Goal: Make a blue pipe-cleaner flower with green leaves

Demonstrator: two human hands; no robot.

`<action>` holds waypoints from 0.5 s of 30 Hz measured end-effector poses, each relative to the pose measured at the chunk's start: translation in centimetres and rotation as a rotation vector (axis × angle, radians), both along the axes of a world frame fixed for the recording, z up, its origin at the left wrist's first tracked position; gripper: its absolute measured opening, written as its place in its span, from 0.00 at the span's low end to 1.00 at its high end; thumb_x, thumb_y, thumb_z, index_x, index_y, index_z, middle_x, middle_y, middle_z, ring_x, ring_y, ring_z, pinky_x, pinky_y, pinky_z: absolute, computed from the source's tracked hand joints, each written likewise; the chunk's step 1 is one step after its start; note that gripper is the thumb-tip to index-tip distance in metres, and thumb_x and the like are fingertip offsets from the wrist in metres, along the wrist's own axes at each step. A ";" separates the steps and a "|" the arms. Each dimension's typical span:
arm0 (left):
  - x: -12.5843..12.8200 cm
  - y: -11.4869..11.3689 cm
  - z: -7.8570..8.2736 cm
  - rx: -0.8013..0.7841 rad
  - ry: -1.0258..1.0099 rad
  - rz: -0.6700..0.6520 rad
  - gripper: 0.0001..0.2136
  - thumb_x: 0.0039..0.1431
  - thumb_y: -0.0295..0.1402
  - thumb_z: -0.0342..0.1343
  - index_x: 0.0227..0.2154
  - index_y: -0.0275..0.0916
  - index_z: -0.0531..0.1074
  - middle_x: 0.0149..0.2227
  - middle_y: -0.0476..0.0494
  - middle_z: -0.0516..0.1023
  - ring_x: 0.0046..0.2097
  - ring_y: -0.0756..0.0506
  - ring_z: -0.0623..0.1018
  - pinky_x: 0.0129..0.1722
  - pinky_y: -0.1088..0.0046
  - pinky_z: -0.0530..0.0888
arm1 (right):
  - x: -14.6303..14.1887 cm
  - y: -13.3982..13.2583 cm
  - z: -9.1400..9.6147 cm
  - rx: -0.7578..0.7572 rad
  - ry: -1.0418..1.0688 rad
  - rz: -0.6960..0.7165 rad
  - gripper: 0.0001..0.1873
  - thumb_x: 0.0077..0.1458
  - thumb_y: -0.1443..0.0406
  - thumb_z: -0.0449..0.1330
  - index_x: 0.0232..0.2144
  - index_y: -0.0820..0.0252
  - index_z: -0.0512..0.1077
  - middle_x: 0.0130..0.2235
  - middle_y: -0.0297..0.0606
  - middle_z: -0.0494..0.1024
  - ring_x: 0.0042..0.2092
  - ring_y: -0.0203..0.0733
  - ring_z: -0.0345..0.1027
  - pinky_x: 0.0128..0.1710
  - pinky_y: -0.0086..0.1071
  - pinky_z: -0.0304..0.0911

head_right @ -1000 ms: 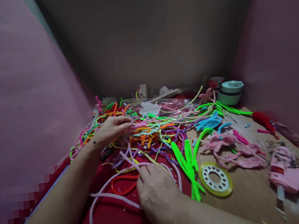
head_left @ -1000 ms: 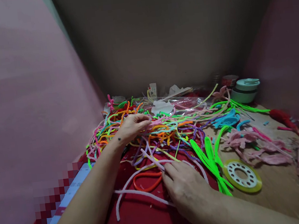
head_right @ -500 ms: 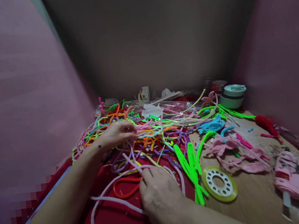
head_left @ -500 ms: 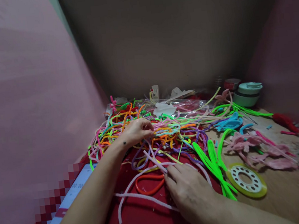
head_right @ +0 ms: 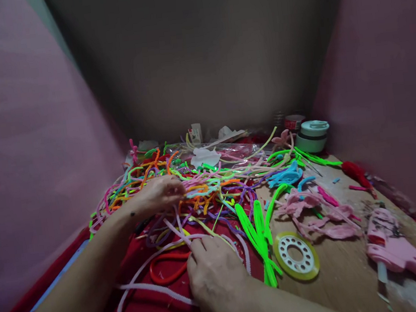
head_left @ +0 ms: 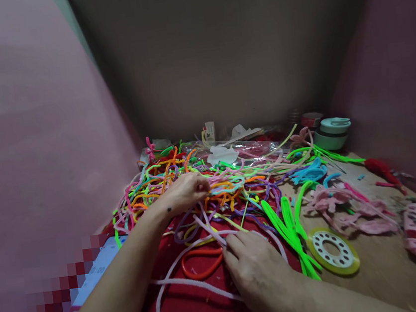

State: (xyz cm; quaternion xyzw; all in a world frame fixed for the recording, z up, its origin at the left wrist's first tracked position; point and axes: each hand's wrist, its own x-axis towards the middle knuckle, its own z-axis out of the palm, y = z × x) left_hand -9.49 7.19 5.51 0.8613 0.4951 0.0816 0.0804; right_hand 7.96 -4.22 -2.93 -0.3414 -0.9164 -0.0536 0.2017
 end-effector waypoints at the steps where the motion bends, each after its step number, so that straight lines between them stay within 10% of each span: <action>1: 0.1 -0.1 -0.1 -0.042 0.013 -0.003 0.09 0.48 0.30 0.51 0.27 0.39 0.77 0.27 0.47 0.74 0.30 0.49 0.72 0.29 0.77 0.64 | 0.1 0.0 0.1 -0.014 0.004 0.000 0.04 0.49 0.71 0.59 0.31 0.64 0.71 0.31 0.40 0.72 0.33 0.43 0.63 0.30 0.35 0.56; 10: -0.4 -0.4 -1.5 -0.253 0.065 -0.135 0.14 0.45 0.26 0.49 0.29 0.42 0.79 0.24 0.51 0.77 0.26 0.51 0.72 0.24 0.80 0.62 | 0.7 3.7 5.9 -0.210 0.086 -0.148 0.10 0.55 0.66 0.51 0.34 0.62 0.72 0.38 0.42 0.72 0.38 0.42 0.63 0.36 0.35 0.58; 15: -0.6 -0.5 -1.2 -0.248 0.019 -0.145 0.13 0.44 0.24 0.50 0.28 0.40 0.79 0.24 0.52 0.77 0.25 0.52 0.72 0.24 0.81 0.63 | -0.6 8.0 5.1 -0.069 -0.004 -0.165 0.22 0.52 0.71 0.52 0.51 0.72 0.64 0.50 0.53 0.68 0.52 0.51 0.55 0.50 0.43 0.51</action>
